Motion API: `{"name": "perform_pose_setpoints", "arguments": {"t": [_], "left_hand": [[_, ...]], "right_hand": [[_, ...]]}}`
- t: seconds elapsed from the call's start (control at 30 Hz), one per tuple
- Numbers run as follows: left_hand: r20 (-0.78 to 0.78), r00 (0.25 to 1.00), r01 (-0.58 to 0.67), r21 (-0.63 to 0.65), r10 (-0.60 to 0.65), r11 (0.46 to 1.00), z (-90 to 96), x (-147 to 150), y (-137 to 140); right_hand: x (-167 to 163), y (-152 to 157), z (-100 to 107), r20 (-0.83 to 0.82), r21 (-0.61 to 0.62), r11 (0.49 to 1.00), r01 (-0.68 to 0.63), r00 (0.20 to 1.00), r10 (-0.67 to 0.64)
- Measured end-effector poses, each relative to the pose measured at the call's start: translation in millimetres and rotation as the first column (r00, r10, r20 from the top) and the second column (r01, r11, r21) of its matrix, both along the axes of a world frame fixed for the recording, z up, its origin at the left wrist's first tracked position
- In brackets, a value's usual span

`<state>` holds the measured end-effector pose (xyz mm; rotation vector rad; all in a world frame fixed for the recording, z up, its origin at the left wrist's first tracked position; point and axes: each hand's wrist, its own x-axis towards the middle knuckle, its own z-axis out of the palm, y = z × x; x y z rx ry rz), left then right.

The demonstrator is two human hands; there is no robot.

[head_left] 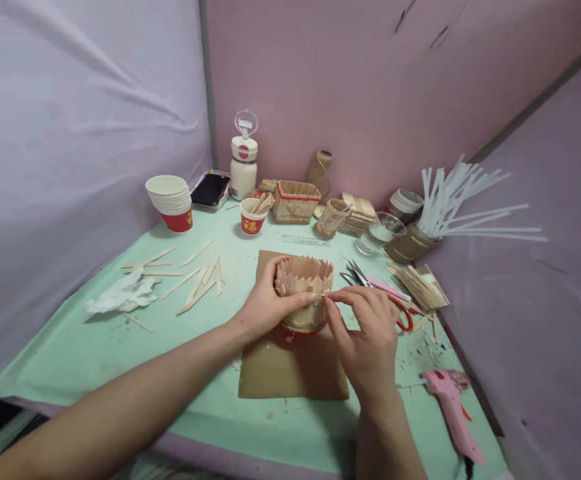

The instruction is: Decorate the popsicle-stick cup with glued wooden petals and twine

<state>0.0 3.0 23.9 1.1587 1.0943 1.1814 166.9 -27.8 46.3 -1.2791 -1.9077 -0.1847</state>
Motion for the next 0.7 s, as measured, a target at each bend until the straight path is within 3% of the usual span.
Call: {"name": "perform_pose_setpoints", "arguments": {"t": [0.5,0.7], "left_hand": [[-0.07,0.997,-0.038,0.05,0.042,0.998,1.5,1.0,-2.2],[-0.061,0.997,-0.046,0.065,0.05,0.997,2.6,1.9,-2.4]], "right_hand": [[-20.7,-2.4,-0.2,-0.159,-0.013,0.995,0.096,0.983,-0.097],[-23.7,-1.3,0.5,-0.241,-0.082,0.992,0.093,0.964,-0.11]]}}
